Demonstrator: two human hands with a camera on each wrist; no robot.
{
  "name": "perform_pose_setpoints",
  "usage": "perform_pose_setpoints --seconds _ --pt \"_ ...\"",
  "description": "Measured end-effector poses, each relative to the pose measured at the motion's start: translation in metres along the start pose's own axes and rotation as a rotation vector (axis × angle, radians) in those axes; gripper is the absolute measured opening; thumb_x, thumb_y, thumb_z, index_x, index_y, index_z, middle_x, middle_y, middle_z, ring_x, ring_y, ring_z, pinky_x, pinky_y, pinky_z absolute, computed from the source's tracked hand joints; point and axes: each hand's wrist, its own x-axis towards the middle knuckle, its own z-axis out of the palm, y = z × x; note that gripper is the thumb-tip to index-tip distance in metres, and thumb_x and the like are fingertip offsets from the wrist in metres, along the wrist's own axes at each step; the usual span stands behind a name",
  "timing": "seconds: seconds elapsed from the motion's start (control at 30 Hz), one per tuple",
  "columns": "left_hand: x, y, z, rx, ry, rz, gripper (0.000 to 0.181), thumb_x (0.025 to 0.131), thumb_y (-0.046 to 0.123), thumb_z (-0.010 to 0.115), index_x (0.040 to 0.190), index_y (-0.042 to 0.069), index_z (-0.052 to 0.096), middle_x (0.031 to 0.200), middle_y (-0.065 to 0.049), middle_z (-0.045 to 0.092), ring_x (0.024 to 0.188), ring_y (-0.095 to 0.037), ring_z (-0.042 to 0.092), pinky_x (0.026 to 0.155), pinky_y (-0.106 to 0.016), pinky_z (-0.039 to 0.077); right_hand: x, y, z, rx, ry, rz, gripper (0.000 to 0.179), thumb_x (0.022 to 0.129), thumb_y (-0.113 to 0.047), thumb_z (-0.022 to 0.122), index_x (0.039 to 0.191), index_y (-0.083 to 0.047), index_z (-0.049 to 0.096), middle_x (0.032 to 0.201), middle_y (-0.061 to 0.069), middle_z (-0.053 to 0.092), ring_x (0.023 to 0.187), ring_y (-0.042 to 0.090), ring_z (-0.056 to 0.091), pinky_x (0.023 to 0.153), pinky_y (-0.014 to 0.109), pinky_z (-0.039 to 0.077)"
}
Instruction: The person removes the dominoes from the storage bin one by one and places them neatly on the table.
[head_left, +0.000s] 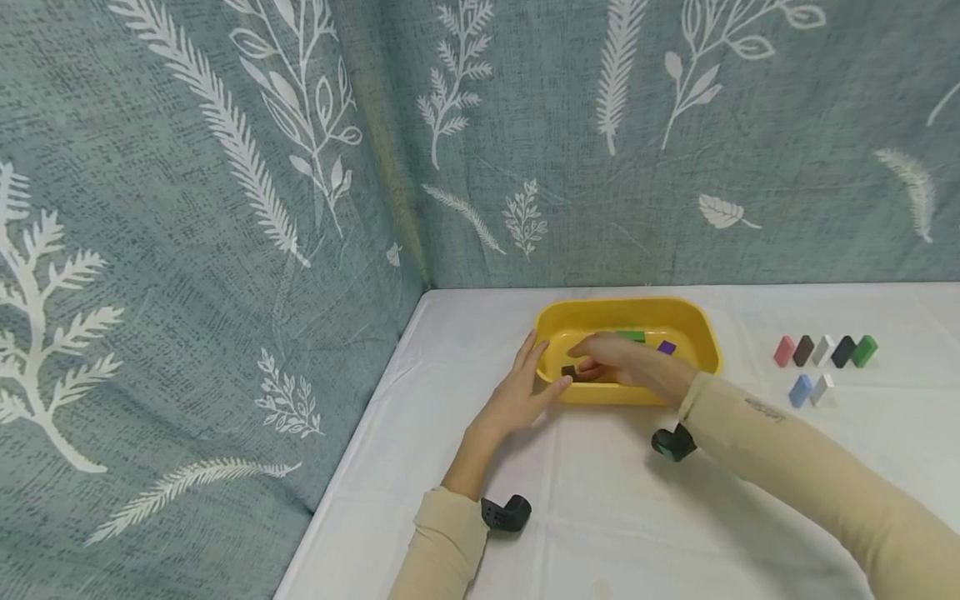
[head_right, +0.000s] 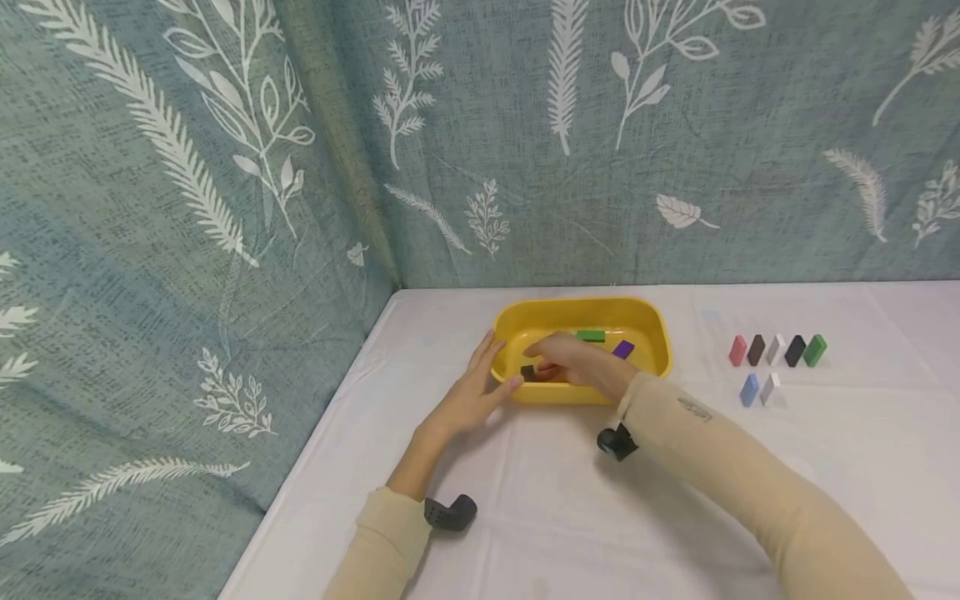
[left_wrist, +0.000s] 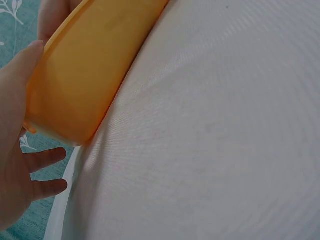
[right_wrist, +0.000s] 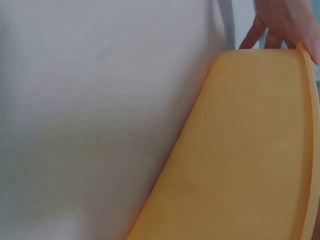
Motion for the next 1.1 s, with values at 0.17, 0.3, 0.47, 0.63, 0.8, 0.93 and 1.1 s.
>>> perform_pose_setpoints --seconds 0.17,0.3,0.47,0.63,0.8,0.93,1.1 --pt "0.000 -0.002 0.000 0.005 0.003 0.021 0.083 0.093 0.062 0.043 0.153 0.011 0.018 0.159 0.001 -0.003 0.136 -0.035 0.028 0.104 -0.053 0.031 0.002 -0.005 0.009 -0.004 -0.031 -0.006 0.058 0.097 -0.008 0.053 0.142 0.012 0.023 0.098 0.015 0.048 0.072 0.014 0.055 0.074 0.025 0.052" --pt "0.000 -0.002 0.000 0.008 0.002 0.018 0.084 0.092 0.065 0.042 0.153 0.011 0.018 0.160 0.001 -0.003 0.136 -0.036 0.029 0.103 -0.054 0.032 0.005 -0.007 0.016 -0.046 -0.032 -0.015 0.056 0.095 -0.004 0.055 0.140 0.012 0.026 0.102 0.015 0.052 0.068 0.011 0.053 0.066 0.020 0.051" --pt "0.000 -0.002 0.000 0.008 -0.002 0.017 0.087 0.091 0.068 0.040 0.153 0.011 0.018 0.159 0.001 -0.003 0.136 -0.035 0.029 0.103 -0.055 0.032 0.009 -0.008 0.022 -0.107 -0.043 -0.037 0.058 0.093 -0.003 0.058 0.140 0.011 0.026 0.131 0.022 0.042 0.075 0.013 0.054 0.066 0.019 0.049" --pt "0.000 -0.002 -0.001 0.007 -0.008 0.021 0.088 0.090 0.070 0.038 0.153 0.011 0.018 0.159 0.002 -0.004 0.137 -0.034 0.028 0.104 -0.053 0.031 0.012 -0.009 0.025 -0.112 -0.040 -0.037 0.060 0.093 -0.001 0.058 0.141 0.009 0.025 0.124 0.022 0.048 0.075 0.014 0.056 0.066 0.021 0.049" --pt "0.000 -0.001 -0.001 0.009 -0.007 0.021 0.085 0.092 0.066 0.041 0.153 0.011 0.018 0.159 0.002 -0.003 0.137 -0.033 0.028 0.104 -0.052 0.031 0.015 -0.010 0.027 -0.127 -0.046 -0.042 0.063 0.092 -0.001 0.059 0.143 0.007 0.024 0.092 0.010 0.054 0.066 0.013 0.052 0.062 0.020 0.047" --pt "0.000 0.000 -0.002 0.007 -0.008 0.017 0.083 0.093 0.063 0.042 0.153 0.012 0.017 0.159 0.001 -0.004 0.137 -0.035 0.028 0.103 -0.054 0.032 0.016 -0.009 0.027 -0.115 -0.083 -0.048 0.063 0.093 0.000 0.057 0.145 0.006 0.021 0.079 0.007 0.054 0.064 0.013 0.051 0.061 0.020 0.046" --pt "0.000 0.000 -0.002 0.007 -0.009 0.015 0.084 0.093 0.064 0.042 0.154 0.011 0.017 0.160 0.000 -0.004 0.137 -0.035 0.027 0.103 -0.055 0.031 0.018 -0.008 0.027 -0.064 -0.100 -0.048 0.061 0.095 0.001 0.054 0.146 0.007 0.019 0.091 0.010 0.055 0.069 0.013 0.051 0.063 0.019 0.047"
